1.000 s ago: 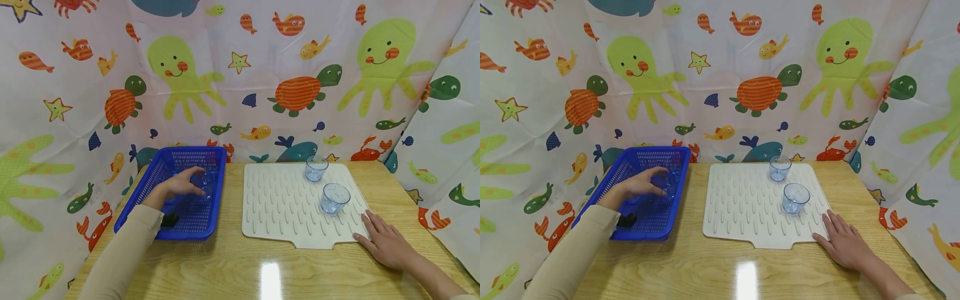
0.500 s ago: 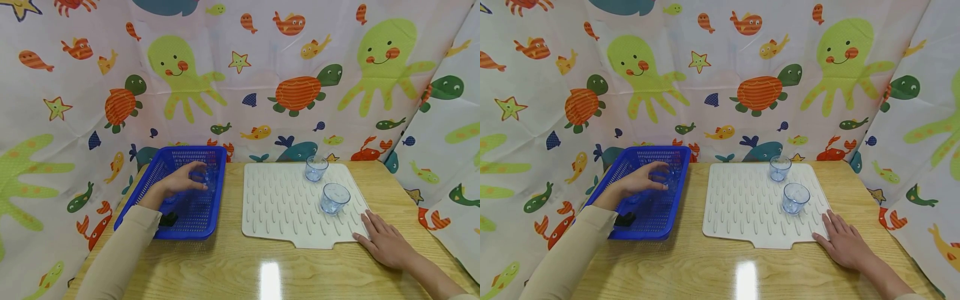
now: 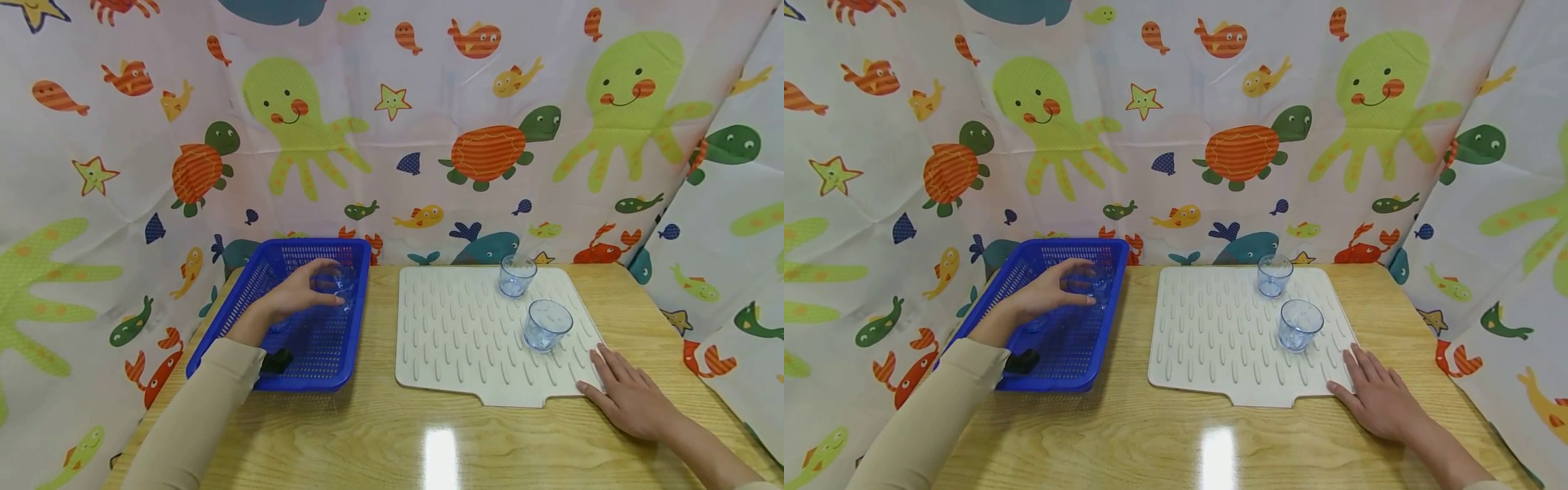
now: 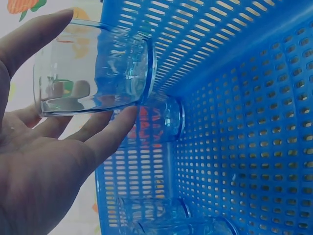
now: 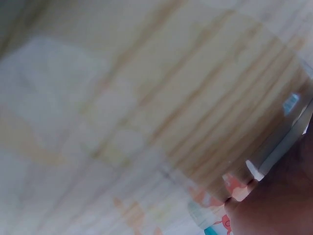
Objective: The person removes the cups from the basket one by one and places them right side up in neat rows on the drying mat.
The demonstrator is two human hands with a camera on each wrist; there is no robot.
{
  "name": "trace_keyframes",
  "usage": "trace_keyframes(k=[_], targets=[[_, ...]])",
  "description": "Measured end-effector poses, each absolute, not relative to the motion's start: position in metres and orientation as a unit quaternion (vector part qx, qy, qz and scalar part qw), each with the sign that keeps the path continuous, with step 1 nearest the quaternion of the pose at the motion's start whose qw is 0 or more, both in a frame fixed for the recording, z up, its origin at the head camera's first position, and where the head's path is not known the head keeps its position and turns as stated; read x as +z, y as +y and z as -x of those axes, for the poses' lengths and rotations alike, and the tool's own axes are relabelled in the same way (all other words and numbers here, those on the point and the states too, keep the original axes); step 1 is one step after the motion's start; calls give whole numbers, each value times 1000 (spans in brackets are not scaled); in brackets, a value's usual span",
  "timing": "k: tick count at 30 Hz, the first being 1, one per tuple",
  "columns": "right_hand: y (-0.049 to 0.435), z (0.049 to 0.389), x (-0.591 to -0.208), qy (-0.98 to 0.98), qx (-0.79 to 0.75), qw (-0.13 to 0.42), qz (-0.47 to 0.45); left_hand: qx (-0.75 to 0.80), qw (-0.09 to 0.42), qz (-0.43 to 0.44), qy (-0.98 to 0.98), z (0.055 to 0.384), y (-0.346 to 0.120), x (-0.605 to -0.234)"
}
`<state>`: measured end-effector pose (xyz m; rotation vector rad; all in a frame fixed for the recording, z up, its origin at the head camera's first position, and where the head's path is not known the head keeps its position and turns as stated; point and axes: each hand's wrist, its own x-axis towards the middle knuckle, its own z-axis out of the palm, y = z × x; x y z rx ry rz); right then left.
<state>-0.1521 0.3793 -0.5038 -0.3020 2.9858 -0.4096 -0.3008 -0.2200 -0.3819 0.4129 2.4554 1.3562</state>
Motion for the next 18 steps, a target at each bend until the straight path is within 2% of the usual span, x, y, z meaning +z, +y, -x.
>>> trace_keyframes(k=[18], targets=[[377, 151, -500, 984, -135, 58, 99, 501, 131, -139, 844, 297, -216, -376]])
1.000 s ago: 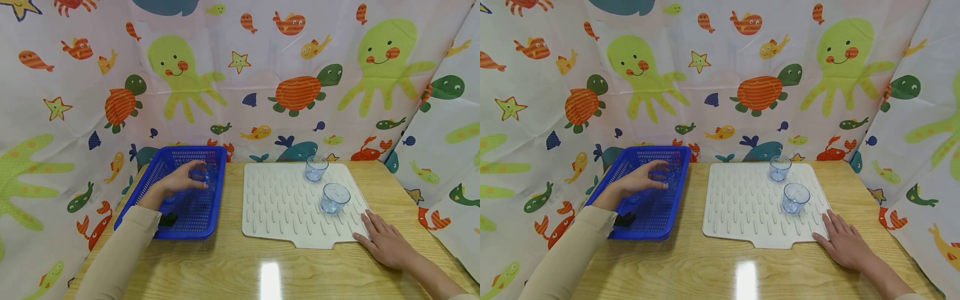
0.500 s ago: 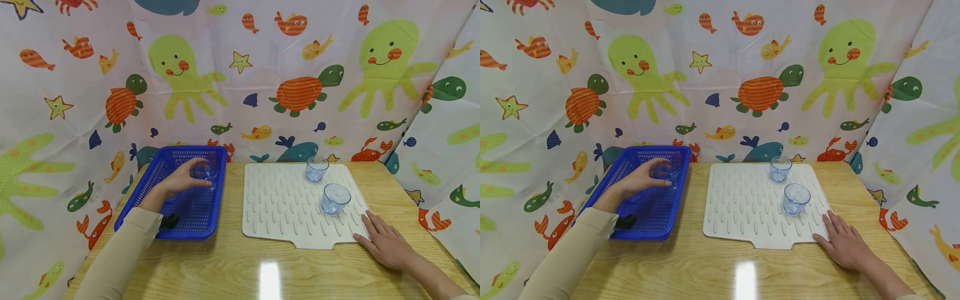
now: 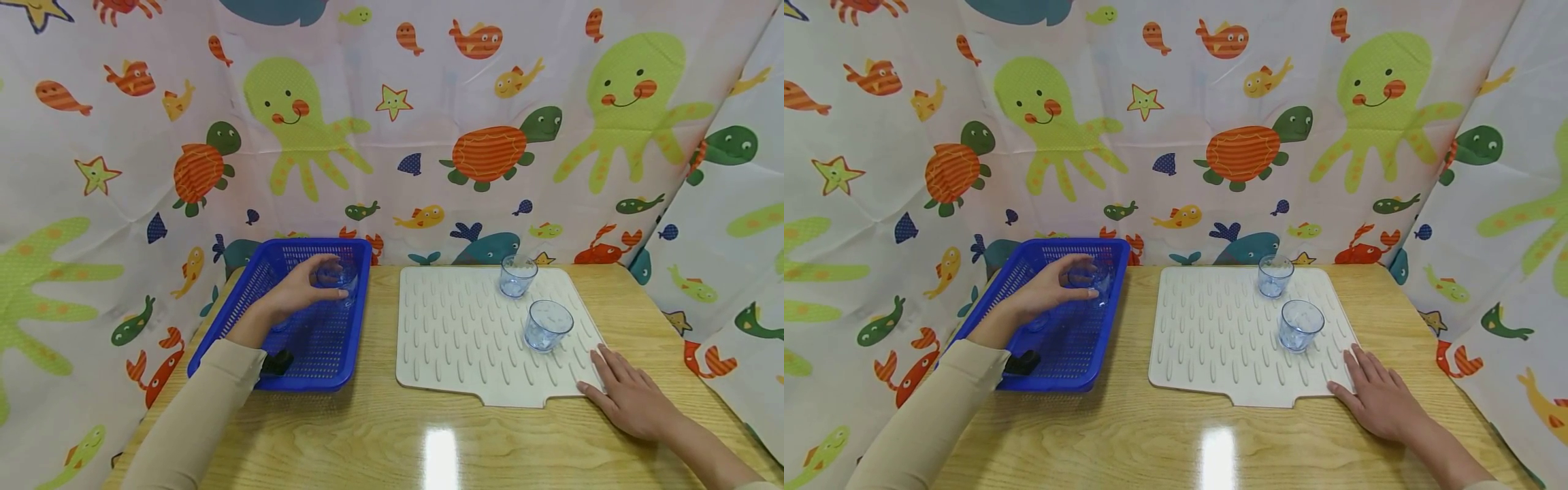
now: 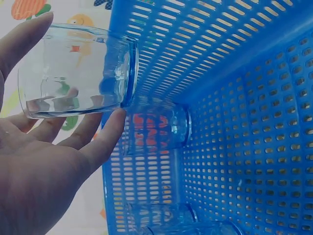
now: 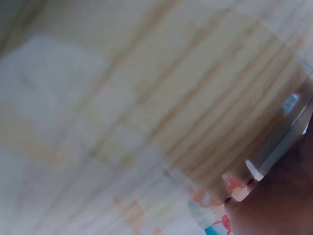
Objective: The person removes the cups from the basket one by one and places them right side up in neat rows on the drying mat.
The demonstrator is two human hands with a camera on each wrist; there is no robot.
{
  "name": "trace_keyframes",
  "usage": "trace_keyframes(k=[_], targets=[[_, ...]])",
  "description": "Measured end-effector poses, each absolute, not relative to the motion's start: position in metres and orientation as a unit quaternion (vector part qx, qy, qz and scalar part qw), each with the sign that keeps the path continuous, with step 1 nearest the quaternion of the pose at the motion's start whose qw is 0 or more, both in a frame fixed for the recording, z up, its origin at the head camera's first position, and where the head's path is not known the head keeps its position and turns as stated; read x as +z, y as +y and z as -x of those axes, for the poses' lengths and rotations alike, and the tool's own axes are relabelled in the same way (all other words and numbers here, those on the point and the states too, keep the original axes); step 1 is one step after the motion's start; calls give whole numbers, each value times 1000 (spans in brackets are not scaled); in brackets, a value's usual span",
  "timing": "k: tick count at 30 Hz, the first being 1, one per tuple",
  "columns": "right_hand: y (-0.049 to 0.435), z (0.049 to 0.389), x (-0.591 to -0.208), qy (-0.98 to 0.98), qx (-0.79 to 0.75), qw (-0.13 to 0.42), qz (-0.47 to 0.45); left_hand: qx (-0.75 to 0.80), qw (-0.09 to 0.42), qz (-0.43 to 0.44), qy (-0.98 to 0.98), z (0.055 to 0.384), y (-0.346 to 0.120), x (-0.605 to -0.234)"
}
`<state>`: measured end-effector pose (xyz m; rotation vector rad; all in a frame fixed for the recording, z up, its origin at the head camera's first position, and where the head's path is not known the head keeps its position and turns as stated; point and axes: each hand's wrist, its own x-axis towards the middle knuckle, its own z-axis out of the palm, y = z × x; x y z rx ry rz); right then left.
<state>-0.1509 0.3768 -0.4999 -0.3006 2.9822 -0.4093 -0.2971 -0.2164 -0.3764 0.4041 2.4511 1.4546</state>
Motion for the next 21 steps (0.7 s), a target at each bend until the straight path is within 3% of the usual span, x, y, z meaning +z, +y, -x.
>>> trace_keyframes(k=[21], targets=[[378, 151, -502, 983, -138, 63, 99, 492, 105, -166, 848, 291, -210, -362]])
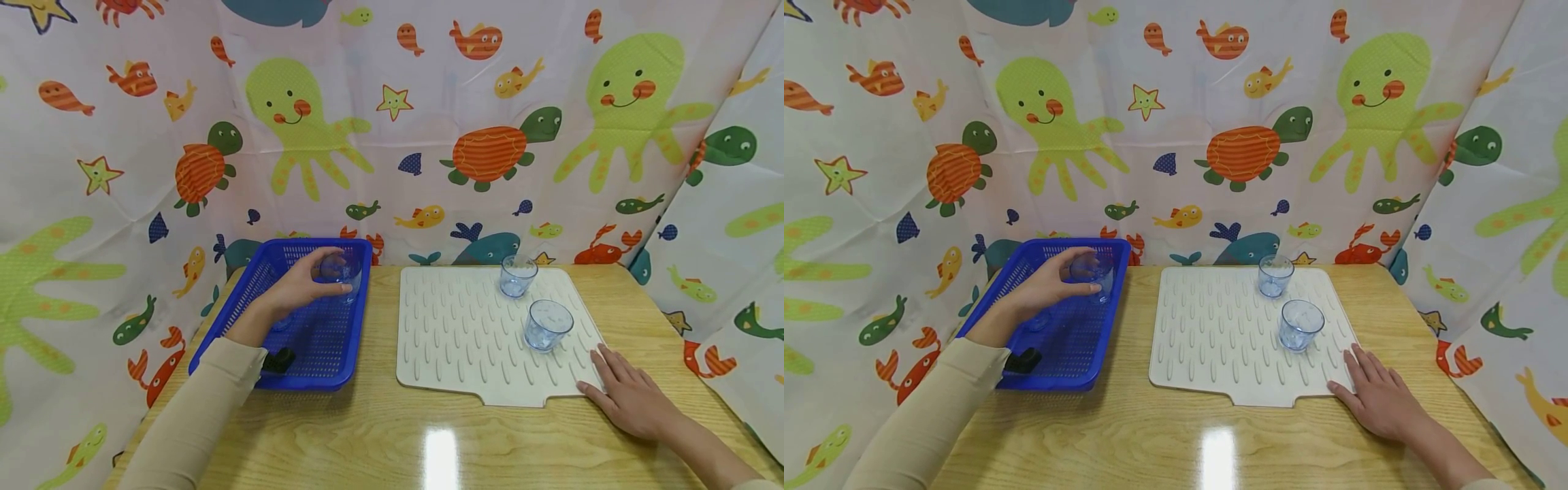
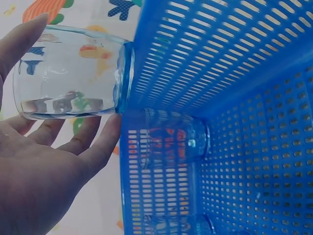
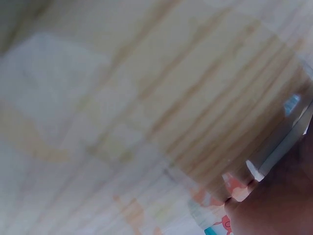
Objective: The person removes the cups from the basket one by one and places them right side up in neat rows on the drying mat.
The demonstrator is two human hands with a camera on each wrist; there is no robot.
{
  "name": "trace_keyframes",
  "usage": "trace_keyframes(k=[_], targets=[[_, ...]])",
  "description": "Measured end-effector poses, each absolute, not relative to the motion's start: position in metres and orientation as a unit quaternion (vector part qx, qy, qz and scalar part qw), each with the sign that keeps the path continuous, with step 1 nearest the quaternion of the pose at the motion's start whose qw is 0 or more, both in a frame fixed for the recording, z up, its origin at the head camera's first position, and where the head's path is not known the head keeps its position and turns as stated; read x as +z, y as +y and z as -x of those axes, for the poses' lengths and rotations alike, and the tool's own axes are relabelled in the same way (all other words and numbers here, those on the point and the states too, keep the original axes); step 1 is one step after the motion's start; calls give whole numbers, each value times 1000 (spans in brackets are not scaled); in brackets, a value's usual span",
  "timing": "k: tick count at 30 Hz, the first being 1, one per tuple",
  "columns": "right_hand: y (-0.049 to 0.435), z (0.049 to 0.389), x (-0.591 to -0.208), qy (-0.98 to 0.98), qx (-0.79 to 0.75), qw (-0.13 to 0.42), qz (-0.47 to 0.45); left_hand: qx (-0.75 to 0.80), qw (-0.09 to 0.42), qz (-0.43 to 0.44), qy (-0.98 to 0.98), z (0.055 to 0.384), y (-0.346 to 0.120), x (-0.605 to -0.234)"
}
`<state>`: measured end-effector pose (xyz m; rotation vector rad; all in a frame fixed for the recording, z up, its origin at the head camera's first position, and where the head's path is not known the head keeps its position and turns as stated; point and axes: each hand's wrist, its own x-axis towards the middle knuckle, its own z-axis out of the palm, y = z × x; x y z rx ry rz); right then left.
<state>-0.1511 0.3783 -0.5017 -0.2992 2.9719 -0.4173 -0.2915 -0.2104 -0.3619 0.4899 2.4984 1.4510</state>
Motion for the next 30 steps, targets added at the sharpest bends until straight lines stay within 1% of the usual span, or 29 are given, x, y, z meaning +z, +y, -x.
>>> trace_keyframes(k=[30], targets=[[379, 151, -503, 984, -135, 59, 101, 503, 116, -177, 838, 297, -170, -341]])
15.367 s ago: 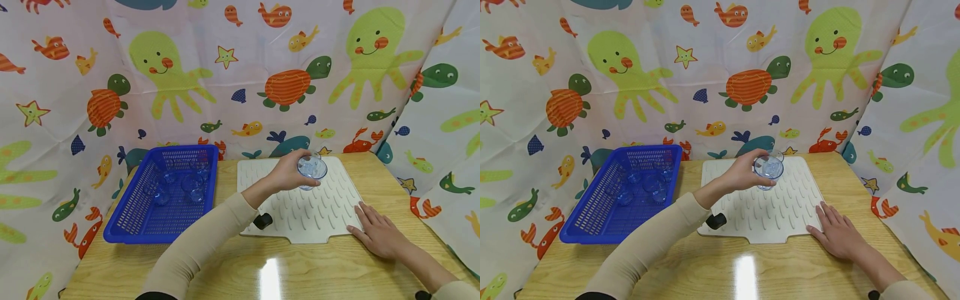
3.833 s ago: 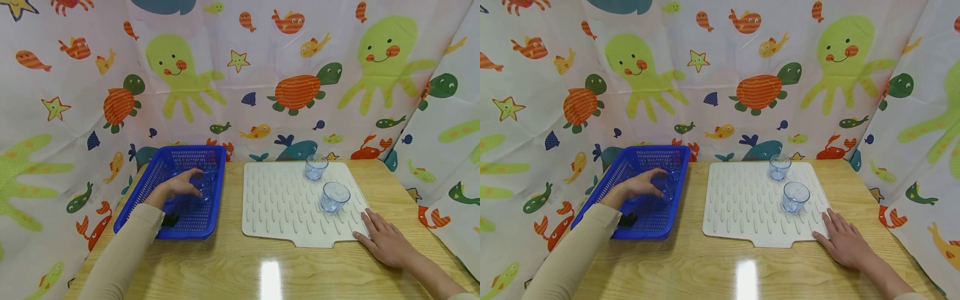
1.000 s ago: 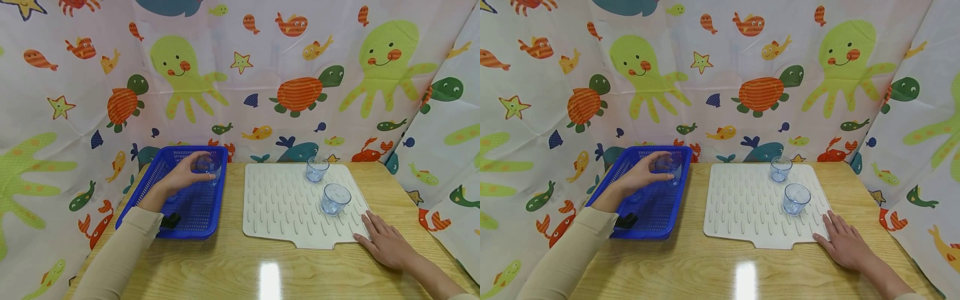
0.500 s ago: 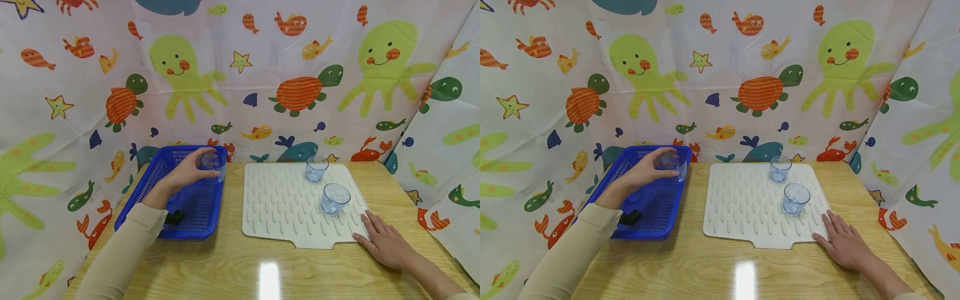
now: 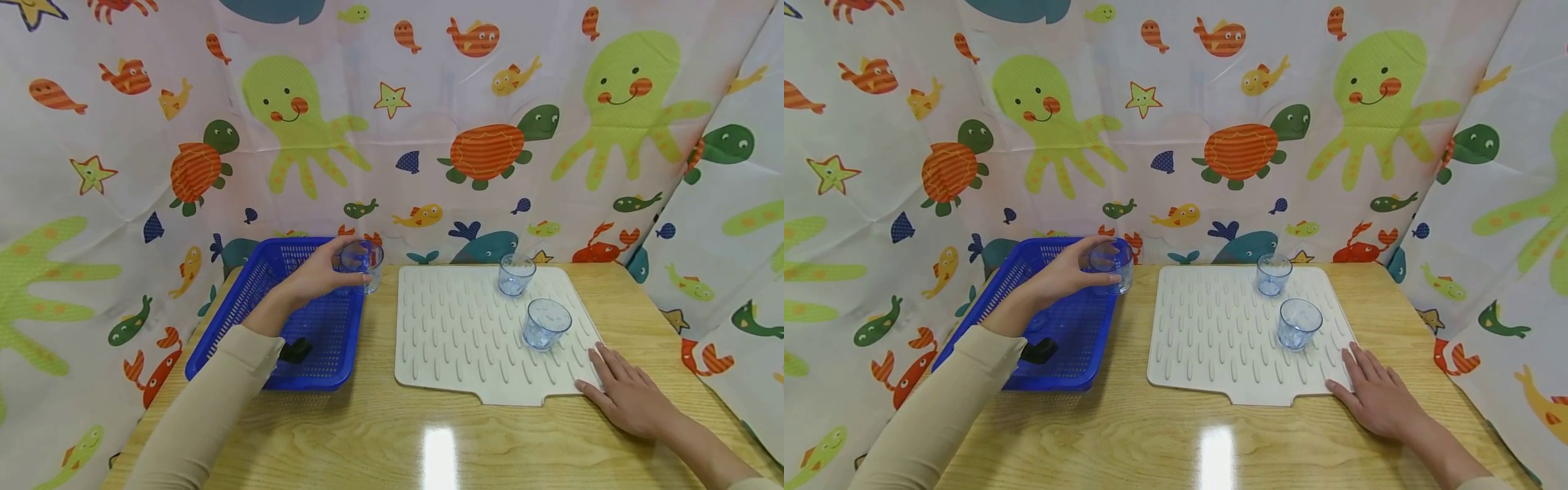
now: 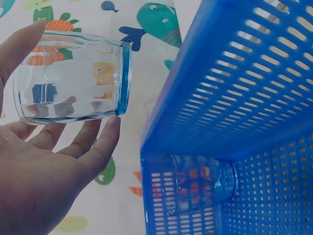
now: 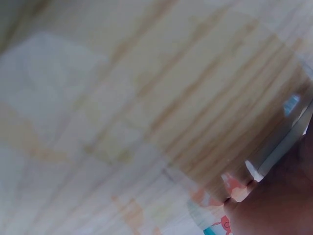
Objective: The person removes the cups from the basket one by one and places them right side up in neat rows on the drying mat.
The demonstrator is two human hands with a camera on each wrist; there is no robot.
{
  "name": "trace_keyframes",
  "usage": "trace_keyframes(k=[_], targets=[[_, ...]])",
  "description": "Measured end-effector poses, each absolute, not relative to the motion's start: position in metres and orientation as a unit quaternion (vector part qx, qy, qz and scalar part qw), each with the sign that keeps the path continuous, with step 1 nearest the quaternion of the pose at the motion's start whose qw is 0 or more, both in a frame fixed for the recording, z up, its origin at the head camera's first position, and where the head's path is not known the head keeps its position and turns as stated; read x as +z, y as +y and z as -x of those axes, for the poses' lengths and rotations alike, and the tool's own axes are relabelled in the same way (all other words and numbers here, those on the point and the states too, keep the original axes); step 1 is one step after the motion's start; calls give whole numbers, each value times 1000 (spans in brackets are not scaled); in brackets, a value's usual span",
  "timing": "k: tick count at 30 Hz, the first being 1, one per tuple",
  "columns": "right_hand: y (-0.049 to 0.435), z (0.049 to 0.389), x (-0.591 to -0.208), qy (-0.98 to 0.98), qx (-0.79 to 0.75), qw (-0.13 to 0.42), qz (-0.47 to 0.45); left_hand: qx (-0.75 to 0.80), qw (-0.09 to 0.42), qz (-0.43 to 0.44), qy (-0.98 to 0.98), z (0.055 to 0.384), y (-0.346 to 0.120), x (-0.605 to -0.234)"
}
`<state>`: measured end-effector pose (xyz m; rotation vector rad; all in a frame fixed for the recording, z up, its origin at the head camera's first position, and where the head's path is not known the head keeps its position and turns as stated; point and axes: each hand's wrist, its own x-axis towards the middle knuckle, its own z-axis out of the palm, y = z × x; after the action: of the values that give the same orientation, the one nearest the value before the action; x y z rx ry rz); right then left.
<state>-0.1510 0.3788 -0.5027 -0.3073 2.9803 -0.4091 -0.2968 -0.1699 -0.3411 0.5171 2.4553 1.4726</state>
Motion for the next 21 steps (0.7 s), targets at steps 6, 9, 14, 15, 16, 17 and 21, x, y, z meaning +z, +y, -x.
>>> trace_keyframes(k=[6, 9, 14, 15, 16, 17, 21], targets=[[378, 151, -501, 984, -135, 59, 100, 503, 118, -180, 837, 298, -160, -340], [378, 150, -500, 984, -136, 60, 99, 502, 115, -186, 837, 299, -156, -340], [379, 151, -500, 984, -134, 59, 98, 509, 116, -200, 829, 300, -149, -338], [379, 151, -501, 984, -133, 58, 99, 510, 118, -202, 828, 300, -148, -337], [378, 151, -501, 985, -132, 58, 98, 511, 119, -205, 826, 300, -146, -337], [378, 150, -501, 985, -132, 58, 98, 509, 120, -208, 827, 300, -145, -336], [377, 150, -500, 985, -130, 55, 98, 504, 120, -213, 829, 302, -140, -335]])
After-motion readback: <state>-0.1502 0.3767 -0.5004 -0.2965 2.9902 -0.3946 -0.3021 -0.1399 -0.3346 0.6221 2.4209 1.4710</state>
